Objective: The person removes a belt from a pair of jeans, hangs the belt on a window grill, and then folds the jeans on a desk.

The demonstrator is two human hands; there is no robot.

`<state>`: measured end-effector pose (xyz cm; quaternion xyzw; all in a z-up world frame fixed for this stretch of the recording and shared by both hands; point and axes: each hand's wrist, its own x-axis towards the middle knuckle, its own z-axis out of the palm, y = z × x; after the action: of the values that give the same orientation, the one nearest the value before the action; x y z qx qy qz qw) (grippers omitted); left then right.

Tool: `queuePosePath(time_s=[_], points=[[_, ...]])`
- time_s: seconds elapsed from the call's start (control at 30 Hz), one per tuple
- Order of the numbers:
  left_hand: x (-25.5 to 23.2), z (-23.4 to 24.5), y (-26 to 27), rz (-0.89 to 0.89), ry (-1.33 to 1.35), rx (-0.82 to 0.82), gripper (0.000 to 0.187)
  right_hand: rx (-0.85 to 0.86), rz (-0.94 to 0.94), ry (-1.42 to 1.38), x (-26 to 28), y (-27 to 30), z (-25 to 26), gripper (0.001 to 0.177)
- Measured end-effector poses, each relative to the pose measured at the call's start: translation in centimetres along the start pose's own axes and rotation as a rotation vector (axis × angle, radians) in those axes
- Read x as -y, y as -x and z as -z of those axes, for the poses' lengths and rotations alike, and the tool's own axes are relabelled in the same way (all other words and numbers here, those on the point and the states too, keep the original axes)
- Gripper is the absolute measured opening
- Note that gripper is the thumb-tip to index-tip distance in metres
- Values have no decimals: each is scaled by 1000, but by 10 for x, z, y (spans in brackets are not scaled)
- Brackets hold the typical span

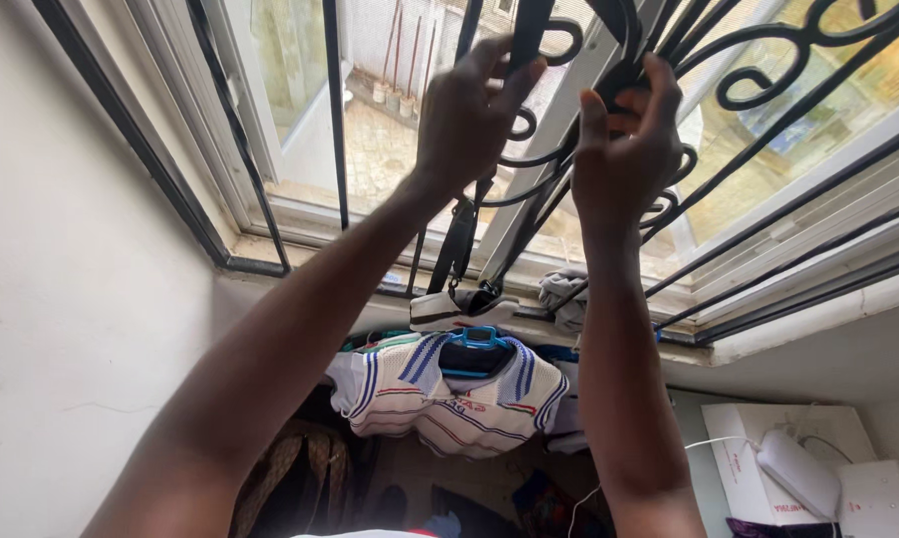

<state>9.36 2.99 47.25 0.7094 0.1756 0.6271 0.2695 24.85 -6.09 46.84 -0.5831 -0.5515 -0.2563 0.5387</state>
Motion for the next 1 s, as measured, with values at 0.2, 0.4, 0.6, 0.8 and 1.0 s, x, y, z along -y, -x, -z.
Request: queuePosePath(time_s=[0.2, 0.4, 0.6, 0.8, 1.0], points=[[0, -1, -35, 57, 66, -15, 27, 7, -42, -35, -11, -26, -4, 40], [24, -9, -87, -27, 31, 13, 34, -121, 34, -547, -1, -58, 8, 29], [-10, 7, -49, 28, 220, -125, 33, 183, -389, -1123, 41, -91, 16, 29], [-24, 17, -16, 119, 232, -121, 24, 226, 54, -944, 35, -111, -9, 21], [-21, 13, -36, 242, 231, -215, 28, 297, 595, -719, 31, -136, -53, 18]])
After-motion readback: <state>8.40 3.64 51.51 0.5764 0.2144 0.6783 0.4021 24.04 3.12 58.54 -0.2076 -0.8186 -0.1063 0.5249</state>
